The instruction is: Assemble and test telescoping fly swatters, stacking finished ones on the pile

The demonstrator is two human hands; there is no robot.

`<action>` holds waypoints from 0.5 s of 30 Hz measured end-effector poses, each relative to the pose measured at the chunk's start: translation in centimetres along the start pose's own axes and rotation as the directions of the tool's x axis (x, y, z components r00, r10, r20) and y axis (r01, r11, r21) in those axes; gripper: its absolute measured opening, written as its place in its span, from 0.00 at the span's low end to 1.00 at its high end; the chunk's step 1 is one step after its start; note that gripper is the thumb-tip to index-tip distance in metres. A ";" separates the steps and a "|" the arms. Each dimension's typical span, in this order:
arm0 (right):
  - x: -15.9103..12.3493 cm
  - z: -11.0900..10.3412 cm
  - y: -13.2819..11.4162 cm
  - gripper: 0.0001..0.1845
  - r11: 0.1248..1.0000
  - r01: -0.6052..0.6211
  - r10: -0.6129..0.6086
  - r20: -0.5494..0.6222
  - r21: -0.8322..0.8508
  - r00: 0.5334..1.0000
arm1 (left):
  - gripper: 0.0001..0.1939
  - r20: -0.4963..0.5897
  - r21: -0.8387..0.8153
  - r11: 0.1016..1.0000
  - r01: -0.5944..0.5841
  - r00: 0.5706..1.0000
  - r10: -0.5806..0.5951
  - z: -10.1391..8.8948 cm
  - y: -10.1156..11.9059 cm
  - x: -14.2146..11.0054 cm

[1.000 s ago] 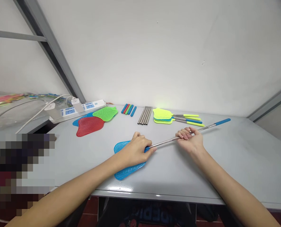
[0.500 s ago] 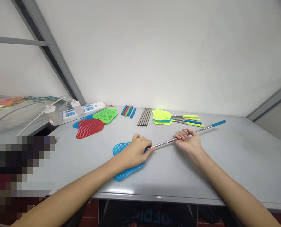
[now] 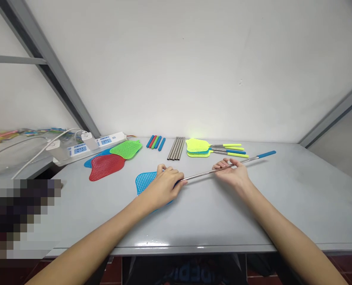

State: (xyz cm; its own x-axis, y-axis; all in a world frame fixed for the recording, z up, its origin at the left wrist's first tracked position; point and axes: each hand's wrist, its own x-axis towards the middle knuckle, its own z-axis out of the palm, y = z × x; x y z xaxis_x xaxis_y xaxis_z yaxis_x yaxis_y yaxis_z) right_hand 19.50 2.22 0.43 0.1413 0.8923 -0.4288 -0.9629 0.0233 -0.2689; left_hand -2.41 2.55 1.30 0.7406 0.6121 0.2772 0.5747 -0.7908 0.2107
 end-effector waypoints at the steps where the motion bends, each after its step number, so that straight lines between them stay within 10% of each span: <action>1: 0.0 0.0 -0.1 0.04 1.000 -0.013 0.013 -0.006 0.008 1.000 | 0.14 0.000 0.006 1.000 -0.004 1.000 0.004 0.0 0.0 0.0; 15: 0.4 0.3 -3.1 0.03 0.993 0.078 -0.080 -0.020 -0.089 0.997 | 0.12 -0.049 0.023 0.999 0.040 0.998 -0.039 -0.3 -0.9 0.2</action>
State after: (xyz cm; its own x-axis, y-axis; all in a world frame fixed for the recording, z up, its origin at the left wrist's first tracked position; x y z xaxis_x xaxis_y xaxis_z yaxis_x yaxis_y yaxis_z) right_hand 22.45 2.66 1.30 0.2227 0.8785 -0.4226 -0.9244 0.0526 -0.3777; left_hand -2.92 3.38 1.44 0.6996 0.6415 0.3147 0.6117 -0.7653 0.2001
